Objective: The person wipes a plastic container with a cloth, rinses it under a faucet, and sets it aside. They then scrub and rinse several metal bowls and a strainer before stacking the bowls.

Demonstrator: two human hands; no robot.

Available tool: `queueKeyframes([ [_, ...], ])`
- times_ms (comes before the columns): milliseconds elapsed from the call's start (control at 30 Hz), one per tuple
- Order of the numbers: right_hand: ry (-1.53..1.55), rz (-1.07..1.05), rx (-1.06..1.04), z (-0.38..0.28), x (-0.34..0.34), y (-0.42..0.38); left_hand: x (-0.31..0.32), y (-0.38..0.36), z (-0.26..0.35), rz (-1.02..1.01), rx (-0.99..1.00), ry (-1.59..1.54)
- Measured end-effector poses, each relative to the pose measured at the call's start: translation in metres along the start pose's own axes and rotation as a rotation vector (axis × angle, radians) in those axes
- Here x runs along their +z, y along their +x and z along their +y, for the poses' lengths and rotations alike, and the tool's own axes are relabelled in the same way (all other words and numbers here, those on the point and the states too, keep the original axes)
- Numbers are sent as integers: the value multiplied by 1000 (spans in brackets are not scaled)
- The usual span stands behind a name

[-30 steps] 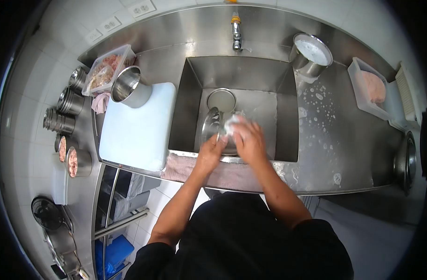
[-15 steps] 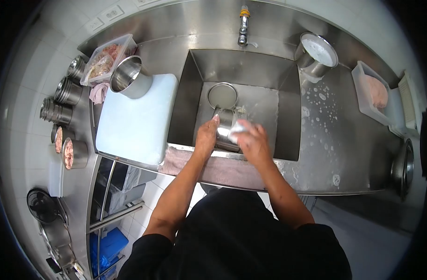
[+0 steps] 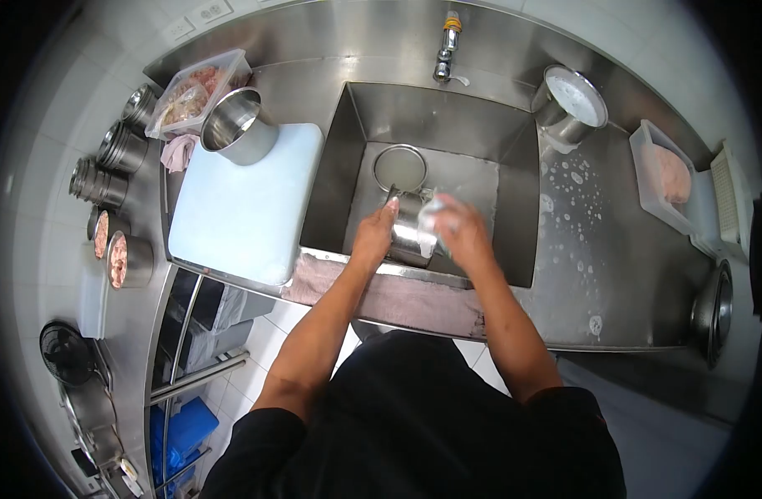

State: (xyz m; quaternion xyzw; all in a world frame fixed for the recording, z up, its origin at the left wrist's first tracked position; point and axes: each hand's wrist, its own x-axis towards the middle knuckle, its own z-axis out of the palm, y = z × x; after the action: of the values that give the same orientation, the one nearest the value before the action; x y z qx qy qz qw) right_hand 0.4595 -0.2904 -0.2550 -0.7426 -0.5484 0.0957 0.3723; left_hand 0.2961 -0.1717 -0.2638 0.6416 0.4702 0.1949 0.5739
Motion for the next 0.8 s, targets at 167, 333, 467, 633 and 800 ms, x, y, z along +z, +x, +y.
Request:
queueKeyframes([
  [167, -25, 7, -75, -10, -5, 6, -6, -1, 19, -20, -41, 33],
  [333, -117, -162, -242, -27, -18, -32, -3, 11, 0, -27, -30, -11],
  [467, -53, -57, -13, 1, -13, 15, 1, 5, 10, -19, -29, 55],
  [633, -77, -2, -83, -13, -7, 4, -7, 1, 14, -37, -66, 93],
  [800, -158, -50, -111, -27, -4, -2, -3, -6, 20, -14, 26, 120],
])
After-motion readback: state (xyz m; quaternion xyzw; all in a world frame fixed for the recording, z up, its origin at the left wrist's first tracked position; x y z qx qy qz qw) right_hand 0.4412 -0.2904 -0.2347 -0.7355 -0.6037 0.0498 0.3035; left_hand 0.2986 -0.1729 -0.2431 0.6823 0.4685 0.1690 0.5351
